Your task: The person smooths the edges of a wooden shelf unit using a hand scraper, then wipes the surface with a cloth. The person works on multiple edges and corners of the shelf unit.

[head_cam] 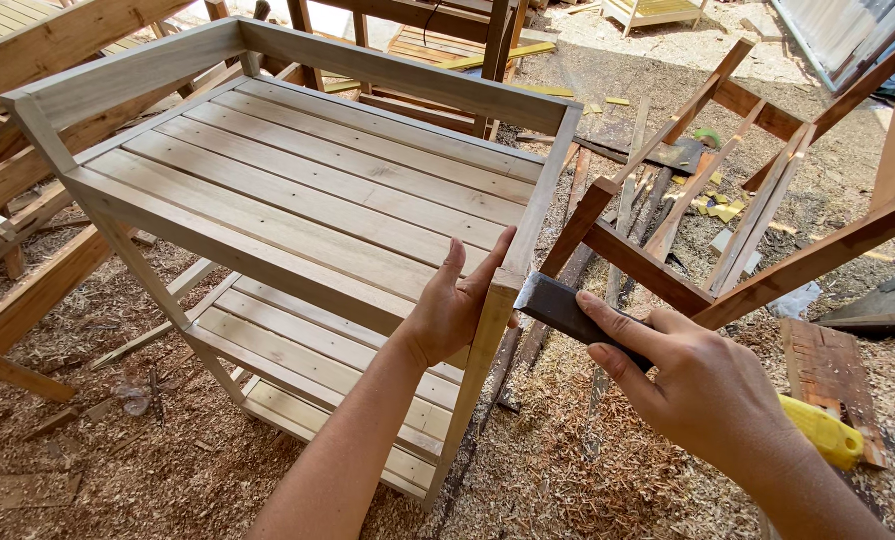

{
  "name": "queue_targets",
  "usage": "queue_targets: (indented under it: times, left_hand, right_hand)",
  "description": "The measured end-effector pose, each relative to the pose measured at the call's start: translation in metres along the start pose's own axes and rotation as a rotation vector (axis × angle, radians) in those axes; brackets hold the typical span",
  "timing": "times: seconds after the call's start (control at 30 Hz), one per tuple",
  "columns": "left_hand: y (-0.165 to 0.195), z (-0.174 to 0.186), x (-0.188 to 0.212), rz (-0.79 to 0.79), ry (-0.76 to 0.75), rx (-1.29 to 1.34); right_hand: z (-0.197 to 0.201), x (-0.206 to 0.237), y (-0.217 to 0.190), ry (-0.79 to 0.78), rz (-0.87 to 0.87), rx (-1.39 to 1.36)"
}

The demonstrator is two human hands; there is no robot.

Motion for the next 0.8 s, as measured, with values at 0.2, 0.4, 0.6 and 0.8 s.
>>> queue_targets:
  times: [0.2, 0.4, 0.6, 0.8]
  left_hand:
    - [0.002, -0.002, 0.0, 0.049, 0.091, -0.063]
    - [0.005, -0.004, 0.001, 0.037, 0.076, -0.033]
    - [0.002, 0.0, 0.001, 0.032, 0.073, -0.038]
    - [0.001, 0.002, 0.0, 0.057, 0.099, -0.027]
  right_hand:
    - [-0.002, -0.003, 0.0, -0.058, -0.03, 0.037]
    - [-0.003, -0.003, -0.001, -0.025, -0.022, 0.035]
    - [0.002, -0.005, -0.006, -0.02, 0.003, 0.011]
    - [0.019, -0.007, -0.015, -0.232, -0.132, 0.127]
Point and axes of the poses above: each hand's wrist, its own x-axis away from the middle knuckle, its own z-axis out of the back of the hand, y = z × x, the point moved 2 cm from there along -x, towards the middle knuckle, and after that the axes turned 10 degrees about -y, right-handed, at the moved point
